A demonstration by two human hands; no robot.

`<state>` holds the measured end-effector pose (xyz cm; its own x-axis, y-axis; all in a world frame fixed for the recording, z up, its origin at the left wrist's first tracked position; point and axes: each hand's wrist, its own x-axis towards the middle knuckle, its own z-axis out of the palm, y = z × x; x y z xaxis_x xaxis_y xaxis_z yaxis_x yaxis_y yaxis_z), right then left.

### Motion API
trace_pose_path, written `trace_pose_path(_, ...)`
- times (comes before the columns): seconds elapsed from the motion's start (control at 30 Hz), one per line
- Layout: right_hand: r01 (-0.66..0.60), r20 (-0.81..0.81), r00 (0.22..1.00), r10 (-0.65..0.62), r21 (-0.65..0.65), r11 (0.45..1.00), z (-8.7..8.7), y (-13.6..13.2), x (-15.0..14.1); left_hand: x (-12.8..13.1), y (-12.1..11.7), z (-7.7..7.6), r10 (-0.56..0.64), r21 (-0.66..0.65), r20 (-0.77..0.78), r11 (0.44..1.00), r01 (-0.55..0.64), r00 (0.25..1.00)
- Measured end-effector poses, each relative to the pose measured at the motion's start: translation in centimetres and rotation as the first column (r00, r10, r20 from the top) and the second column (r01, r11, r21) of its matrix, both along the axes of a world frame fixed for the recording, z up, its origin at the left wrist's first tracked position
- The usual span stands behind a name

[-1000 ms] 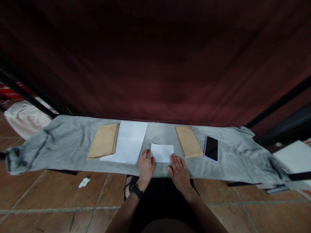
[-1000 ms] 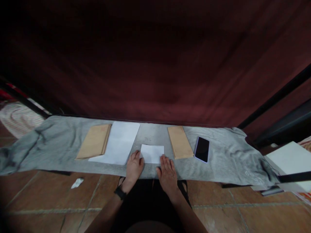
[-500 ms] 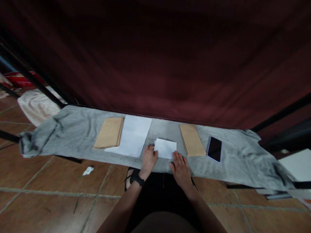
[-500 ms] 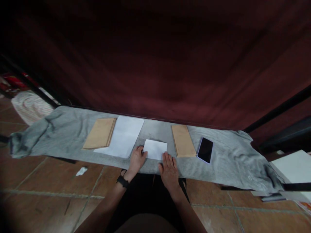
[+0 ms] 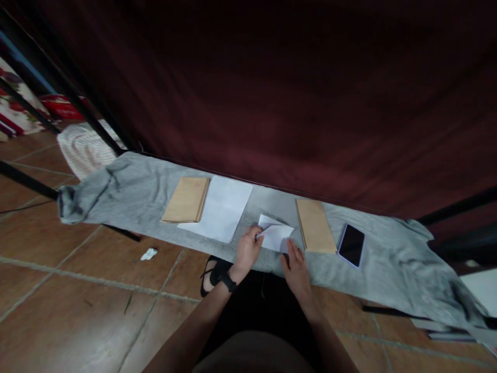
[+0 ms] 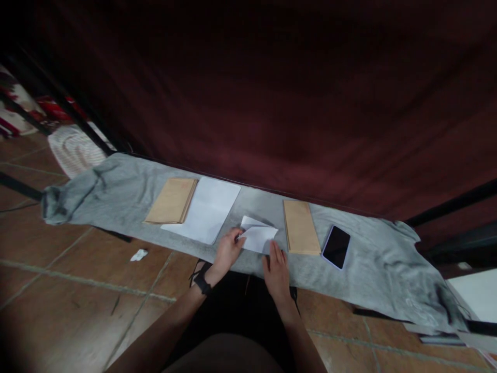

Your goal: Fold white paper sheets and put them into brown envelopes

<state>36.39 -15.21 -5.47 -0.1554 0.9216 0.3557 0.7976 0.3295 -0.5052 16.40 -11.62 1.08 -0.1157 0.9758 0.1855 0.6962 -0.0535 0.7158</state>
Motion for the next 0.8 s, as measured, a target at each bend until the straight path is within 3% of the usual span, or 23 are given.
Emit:
trace_pose_path(0.1,0.035,-0.266,0.963,-0.055,-0.079,0.996,-0.1,1.1,0.3,0.1,-0.8,1.1,-0.126,0.144,-0.043,0.981,0.131,0.991)
trace_pose_path(0.23,0.029,-0.635,0.762,-0.127,-0.162,0.986,0.1,2.9,0.6,-0.2,-1.8,2.6,-0.271,0.322,-0.297,0.874,0.364,0.915)
trace_pose_path(0.3,0.029,-0.714,0.688,-0.133,-0.155,0.987,0.6,3.7,0.8,-0.5,-2.1,3.3,-0.301,0.332,-0.409,0.830,0.448,0.861)
trace_pose_path(0.4,0.020,-0.741,0.664,-0.101,-0.117,0.993,1.5,4.3,1.3,-0.8,-2.3,4.1,-0.338,0.323,-0.530,0.767,0.554,0.777)
trace_pose_path(0.57,-0.010,-0.651,0.759,-0.003,-0.017,1.000,2.4,3.9,2.1,-1.1,-2.3,4.6,-0.361,0.318,-0.644,0.676,0.665,0.675)
trace_pose_path(0.8,0.054,-0.359,0.933,0.004,0.151,0.987,2.6,3.1,2.4,-1.3,-1.9,4.1,-0.344,0.335,-0.706,0.607,0.721,0.618)
